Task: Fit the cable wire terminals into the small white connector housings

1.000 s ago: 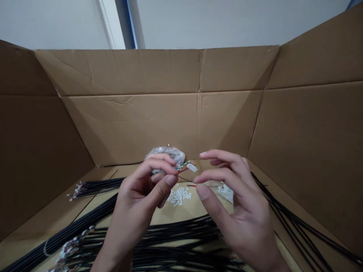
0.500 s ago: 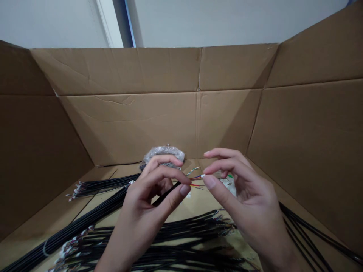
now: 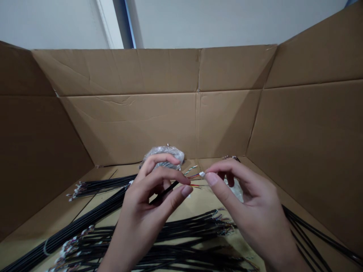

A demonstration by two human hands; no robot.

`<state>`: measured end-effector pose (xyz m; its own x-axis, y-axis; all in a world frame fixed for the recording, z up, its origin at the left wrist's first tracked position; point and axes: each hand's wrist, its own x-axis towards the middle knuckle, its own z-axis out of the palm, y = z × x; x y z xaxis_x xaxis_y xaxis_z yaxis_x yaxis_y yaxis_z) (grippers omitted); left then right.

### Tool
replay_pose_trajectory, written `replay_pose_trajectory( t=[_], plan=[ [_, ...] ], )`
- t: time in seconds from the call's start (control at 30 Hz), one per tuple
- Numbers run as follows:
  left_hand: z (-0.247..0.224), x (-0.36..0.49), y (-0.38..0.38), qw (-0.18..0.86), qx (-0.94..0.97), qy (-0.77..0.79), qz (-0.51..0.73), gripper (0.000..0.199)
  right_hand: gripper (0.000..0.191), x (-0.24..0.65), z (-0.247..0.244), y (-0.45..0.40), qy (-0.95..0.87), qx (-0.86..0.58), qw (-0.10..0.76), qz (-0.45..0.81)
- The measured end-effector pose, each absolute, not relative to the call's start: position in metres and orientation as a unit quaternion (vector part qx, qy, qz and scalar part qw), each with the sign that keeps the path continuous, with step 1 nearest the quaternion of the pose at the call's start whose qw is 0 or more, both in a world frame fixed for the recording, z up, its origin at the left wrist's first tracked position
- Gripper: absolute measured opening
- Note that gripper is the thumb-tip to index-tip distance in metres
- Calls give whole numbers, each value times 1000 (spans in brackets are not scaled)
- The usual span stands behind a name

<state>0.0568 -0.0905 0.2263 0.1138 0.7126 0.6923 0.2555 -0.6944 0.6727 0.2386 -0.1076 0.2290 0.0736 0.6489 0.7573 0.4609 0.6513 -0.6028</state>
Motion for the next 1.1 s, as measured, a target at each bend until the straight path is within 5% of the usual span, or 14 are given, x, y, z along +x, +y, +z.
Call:
replay_pose_trajectory(
  t=[1.1],
  plan=[
    [225,55,-92,169,734,354,555,13,25,242,229,-95,-659,-379,536,369]
  ],
)
